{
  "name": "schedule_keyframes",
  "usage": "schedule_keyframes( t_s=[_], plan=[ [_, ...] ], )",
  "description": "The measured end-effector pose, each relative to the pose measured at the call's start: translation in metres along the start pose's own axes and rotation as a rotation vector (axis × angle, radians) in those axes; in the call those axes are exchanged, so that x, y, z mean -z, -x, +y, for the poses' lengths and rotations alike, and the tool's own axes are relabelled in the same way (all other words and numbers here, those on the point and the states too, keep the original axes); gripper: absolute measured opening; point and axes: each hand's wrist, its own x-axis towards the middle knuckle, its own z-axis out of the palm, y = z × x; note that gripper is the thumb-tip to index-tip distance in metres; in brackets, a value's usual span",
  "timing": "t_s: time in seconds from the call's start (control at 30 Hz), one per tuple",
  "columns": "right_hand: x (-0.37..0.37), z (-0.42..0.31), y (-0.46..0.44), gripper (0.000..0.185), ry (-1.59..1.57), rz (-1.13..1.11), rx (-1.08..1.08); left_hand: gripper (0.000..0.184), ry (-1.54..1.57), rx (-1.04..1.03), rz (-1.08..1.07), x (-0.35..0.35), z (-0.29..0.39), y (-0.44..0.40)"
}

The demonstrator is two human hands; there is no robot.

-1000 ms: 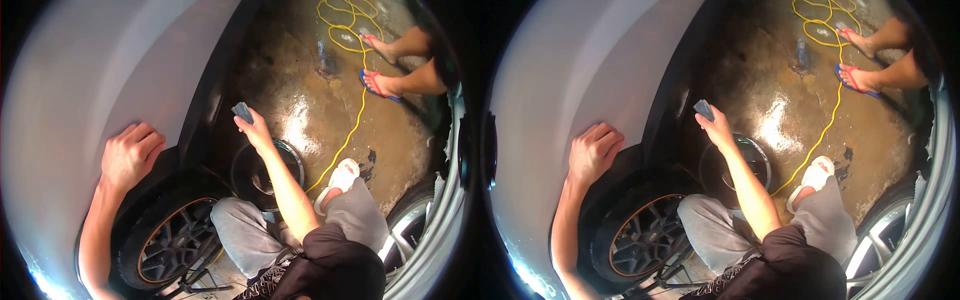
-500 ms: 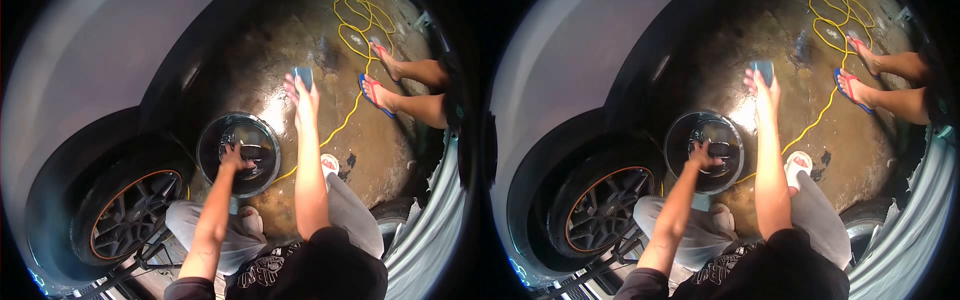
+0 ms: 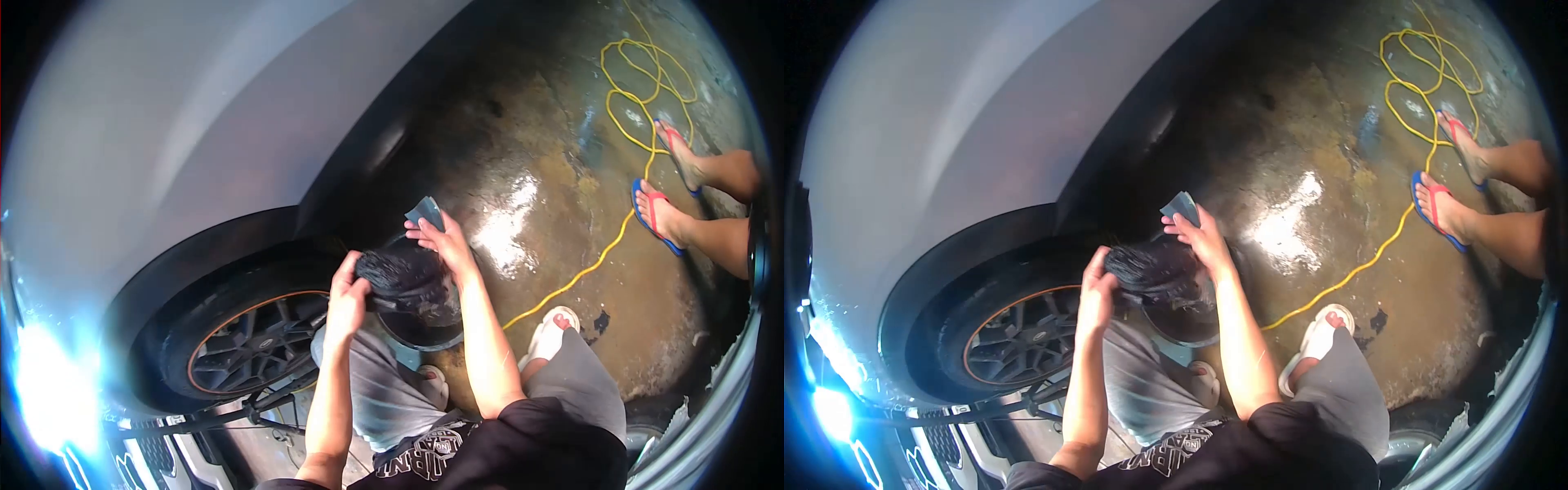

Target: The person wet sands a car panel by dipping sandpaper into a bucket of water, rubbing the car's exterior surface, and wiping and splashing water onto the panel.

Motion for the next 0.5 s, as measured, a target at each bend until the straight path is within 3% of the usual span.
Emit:
schedule_keyframes(
  t_s=[0.07,0.17,0.2,0.23,0.3,0.33,0.4,0.47,0.5],
  plan=[
    [-0.03,0.01,-0.012,0.041,-0.335,-0.028,0.105,0.053,-0.06,-0.106,-0.12,0.014,0.027,-0.004],
    [-0.061,0.063,-0.061,0.042,-0.885,-0.248,0.297,0.081,0.109,0.002,-0.179,-0.026,0.042,-0.01],
    [-0.071,0.048,-0.053,0.038,-0.476,-0.067,0.543,0.071,0.043,-0.177,0.004,-0.035,0.014,-0.029],
    [-0.081,0.032,-0.045,0.035,-0.067,0.209,0.713,0.062,0.03,-0.198,0.113,-0.041,0.022,-0.039],
    [-0.088,-0.06,-0.019,0.024,0.829,0.38,0.761,0.035,0.006,-0.332,0.321,-0.045,0.044,-0.055],
    [-0.082,-0.044,-0.037,0.02,0.772,0.481,0.853,0.042,-0.201,-0.437,0.433,-0.031,0.056,-0.061],
    [-0.076,-0.08,-0.044,0.021,0.489,0.469,0.402,0.041,-0.603,-0.691,0.64,-0.033,0.127,-0.046],
    [-0.047,-0.086,-0.047,0.026,0.4,0.5,0.447,0.048,-0.932,-1.028,0.807,-0.007,0.168,-0.04],
    [-0.033,-0.08,-0.055,0.026,0.356,0.523,0.448,0.048,-1.086,-1.078,0.858,-0.001,0.187,-0.036]
  ],
)
